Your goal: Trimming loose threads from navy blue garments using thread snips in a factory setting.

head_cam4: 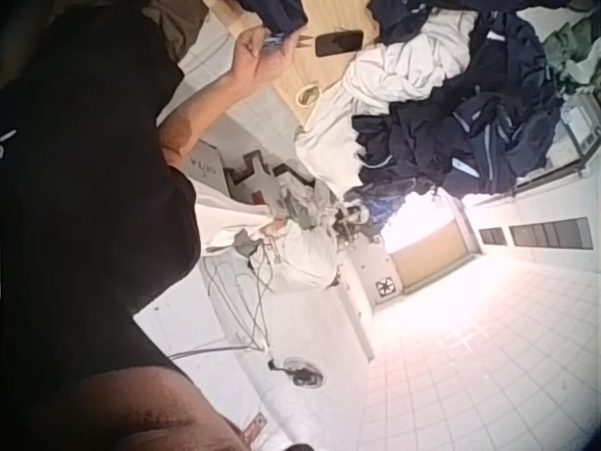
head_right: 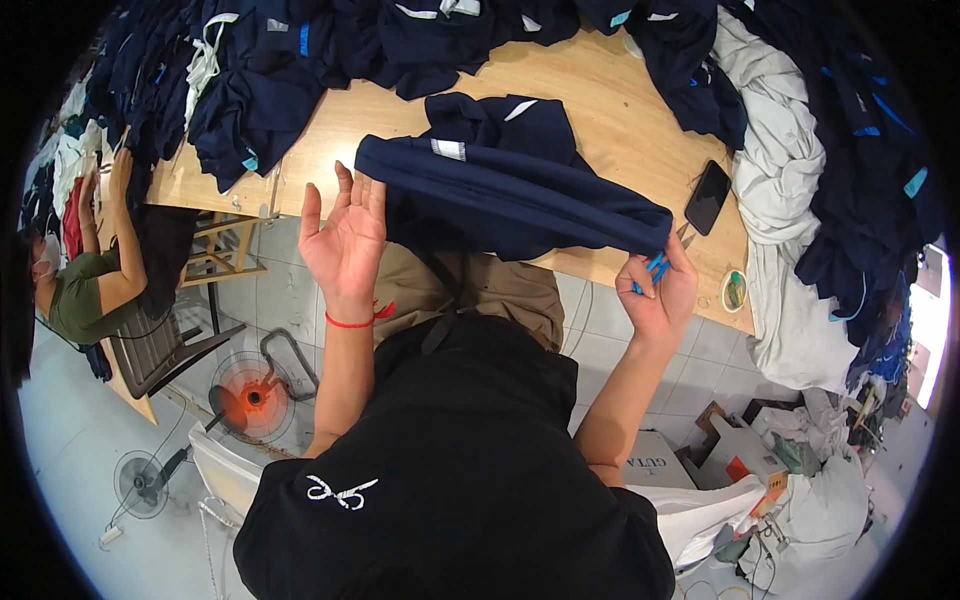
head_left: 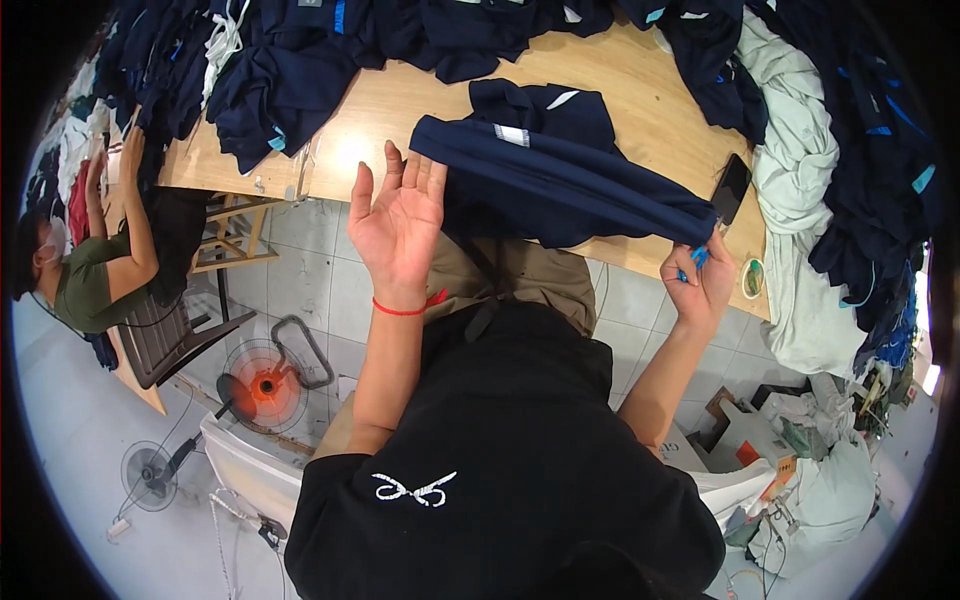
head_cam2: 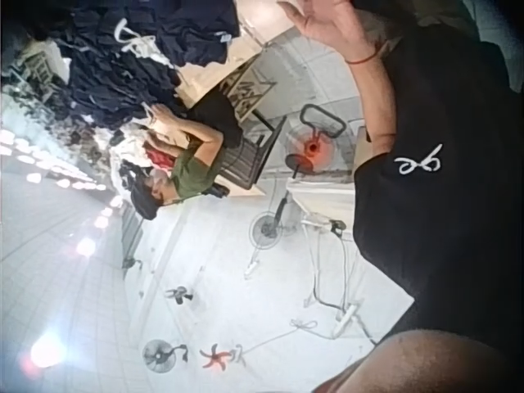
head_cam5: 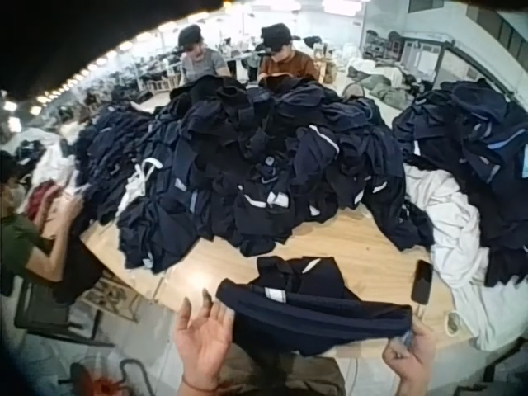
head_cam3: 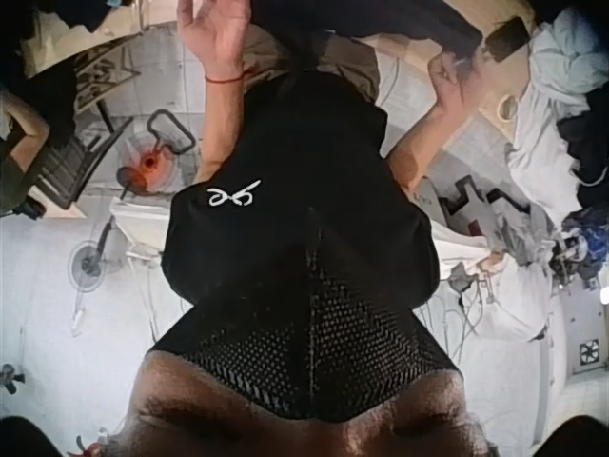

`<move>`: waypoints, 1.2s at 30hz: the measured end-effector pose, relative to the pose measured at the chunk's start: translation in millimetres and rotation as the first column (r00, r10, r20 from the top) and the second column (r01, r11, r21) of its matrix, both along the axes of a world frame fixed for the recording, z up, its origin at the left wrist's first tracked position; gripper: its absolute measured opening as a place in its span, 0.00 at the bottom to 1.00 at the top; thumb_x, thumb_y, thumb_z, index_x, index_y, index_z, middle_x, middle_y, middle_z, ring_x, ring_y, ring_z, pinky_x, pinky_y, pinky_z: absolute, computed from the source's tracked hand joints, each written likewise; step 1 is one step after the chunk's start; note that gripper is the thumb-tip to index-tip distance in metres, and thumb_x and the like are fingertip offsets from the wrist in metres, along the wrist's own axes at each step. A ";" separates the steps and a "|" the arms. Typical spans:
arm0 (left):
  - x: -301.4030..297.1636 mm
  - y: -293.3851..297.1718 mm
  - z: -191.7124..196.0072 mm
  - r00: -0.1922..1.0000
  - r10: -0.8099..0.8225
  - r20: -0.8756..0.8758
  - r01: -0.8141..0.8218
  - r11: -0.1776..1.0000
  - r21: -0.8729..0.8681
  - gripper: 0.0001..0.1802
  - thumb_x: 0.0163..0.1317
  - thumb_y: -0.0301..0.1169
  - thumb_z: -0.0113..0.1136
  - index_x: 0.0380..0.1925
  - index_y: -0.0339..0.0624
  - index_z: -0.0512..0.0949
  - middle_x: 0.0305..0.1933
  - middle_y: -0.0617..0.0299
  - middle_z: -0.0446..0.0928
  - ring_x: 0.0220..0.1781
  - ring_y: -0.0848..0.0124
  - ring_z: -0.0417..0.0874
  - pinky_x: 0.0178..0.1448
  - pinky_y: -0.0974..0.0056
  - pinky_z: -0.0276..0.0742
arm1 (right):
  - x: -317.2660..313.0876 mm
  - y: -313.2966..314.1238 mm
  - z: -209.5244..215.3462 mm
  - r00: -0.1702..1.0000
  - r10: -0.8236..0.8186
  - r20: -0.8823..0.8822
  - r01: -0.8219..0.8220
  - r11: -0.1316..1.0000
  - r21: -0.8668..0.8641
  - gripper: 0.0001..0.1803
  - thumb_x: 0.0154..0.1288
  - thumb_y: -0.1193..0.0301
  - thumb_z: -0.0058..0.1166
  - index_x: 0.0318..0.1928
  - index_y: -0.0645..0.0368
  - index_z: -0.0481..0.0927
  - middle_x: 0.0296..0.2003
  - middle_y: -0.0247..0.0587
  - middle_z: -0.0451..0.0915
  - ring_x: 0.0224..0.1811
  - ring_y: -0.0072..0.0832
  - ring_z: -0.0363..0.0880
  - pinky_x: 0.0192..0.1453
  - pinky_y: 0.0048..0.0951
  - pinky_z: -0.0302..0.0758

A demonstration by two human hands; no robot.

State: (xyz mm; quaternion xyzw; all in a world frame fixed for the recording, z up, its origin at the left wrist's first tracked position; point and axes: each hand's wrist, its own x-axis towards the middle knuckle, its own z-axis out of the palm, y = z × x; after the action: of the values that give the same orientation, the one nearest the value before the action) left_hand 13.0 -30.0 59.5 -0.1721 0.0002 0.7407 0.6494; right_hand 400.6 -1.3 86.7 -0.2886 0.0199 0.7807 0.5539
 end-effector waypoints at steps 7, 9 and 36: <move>8.2 0.3 -24.0 0.959 -0.093 -0.267 0.069 0.993 -0.097 0.17 0.80 0.36 0.57 0.60 0.36 0.77 0.70 0.44 0.74 0.79 0.56 0.70 0.87 0.42 0.59 | -50.2 -10.0 4.7 0.995 0.063 0.081 -0.069 0.994 0.083 0.09 0.84 0.64 0.53 0.45 0.53 0.83 0.38 0.35 0.87 0.17 0.17 0.65 0.19 0.19 0.53; 15.1 -2.4 -28.0 0.940 -0.141 -0.310 0.059 0.964 -0.261 0.17 0.80 0.35 0.58 0.61 0.37 0.76 0.70 0.44 0.74 0.79 0.55 0.70 0.86 0.42 0.62 | -76.6 -14.5 12.2 0.989 0.085 0.121 -0.096 0.991 0.092 0.08 0.83 0.64 0.55 0.45 0.52 0.82 0.37 0.34 0.87 0.19 0.16 0.68 0.19 0.19 0.54; 51.2 -8.3 3.3 0.906 -0.306 -0.292 0.226 0.933 -0.280 0.12 0.82 0.32 0.56 0.57 0.38 0.82 0.55 0.53 0.88 0.65 0.62 0.86 0.75 0.51 0.81 | -110.1 -24.3 27.6 0.843 0.050 0.536 -0.099 0.993 0.062 0.15 0.86 0.66 0.50 0.62 0.62 0.78 0.42 0.38 0.88 0.34 0.20 0.85 0.19 0.18 0.56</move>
State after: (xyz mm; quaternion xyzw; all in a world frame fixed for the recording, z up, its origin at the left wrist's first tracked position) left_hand 64.1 -38.3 62.9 -0.1208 0.2219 0.6573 0.7100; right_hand 290.5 -25.6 114.3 -0.4701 -0.1803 0.6909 0.5188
